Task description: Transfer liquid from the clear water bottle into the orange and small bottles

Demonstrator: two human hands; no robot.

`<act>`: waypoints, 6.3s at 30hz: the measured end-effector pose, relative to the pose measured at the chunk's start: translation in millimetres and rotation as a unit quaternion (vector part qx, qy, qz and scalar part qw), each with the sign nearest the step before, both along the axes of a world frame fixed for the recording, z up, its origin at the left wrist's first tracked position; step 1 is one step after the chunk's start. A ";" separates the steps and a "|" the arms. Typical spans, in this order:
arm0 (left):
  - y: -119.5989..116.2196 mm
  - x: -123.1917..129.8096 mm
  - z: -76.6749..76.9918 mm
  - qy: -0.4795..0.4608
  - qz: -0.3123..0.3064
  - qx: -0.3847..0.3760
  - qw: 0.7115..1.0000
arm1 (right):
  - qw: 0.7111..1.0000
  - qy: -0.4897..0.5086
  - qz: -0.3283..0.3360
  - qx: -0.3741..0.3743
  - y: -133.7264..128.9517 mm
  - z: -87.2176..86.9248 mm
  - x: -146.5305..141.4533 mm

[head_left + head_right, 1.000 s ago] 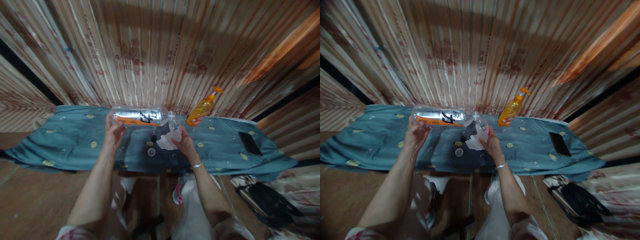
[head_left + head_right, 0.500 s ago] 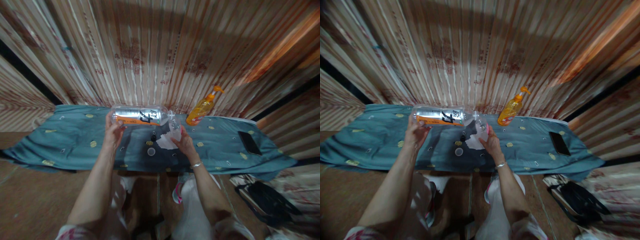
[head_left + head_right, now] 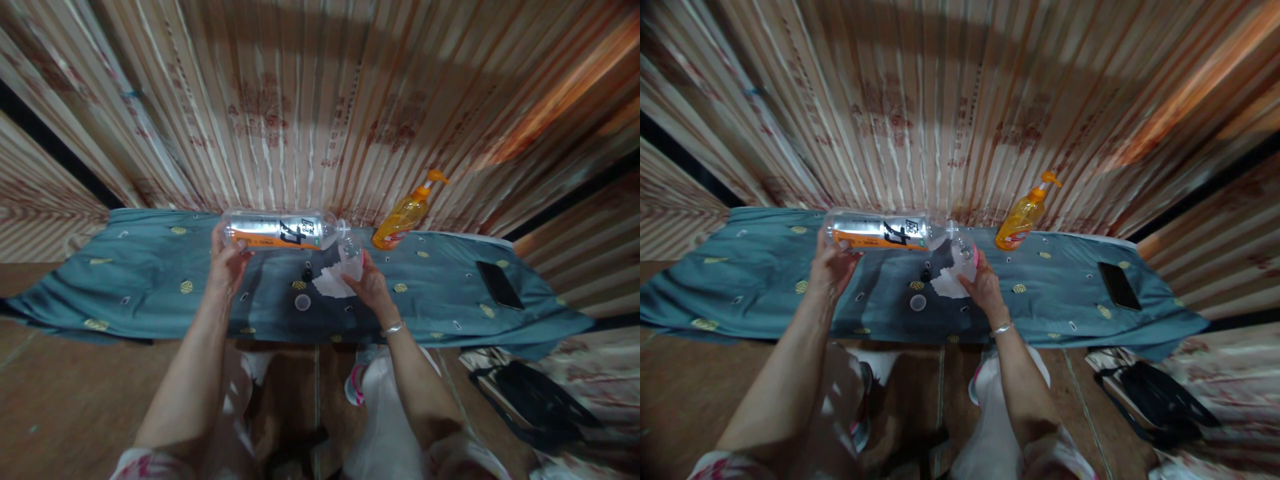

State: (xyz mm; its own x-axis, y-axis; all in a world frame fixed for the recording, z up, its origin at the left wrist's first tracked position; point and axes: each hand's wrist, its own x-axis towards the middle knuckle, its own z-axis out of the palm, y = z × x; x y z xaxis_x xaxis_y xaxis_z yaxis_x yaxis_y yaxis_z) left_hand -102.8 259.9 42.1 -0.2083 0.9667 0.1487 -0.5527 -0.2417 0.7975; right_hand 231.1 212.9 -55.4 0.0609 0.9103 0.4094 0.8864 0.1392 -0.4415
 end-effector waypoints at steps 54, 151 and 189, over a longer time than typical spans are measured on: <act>3.1 -5.1 -6.9 0.009 -0.020 0.042 0.999 | 0.998 0.044 -0.007 -0.041 -1.4 8.2 1.0; 0.8 -3.0 -2.7 0.000 -0.011 0.031 0.999 | 0.999 0.027 -0.010 -0.037 -0.6 4.9 0.3; 5.6 -18.5 -8.0 0.046 -0.049 0.049 0.997 | 0.999 0.024 0.009 -0.022 -0.6 5.8 -5.1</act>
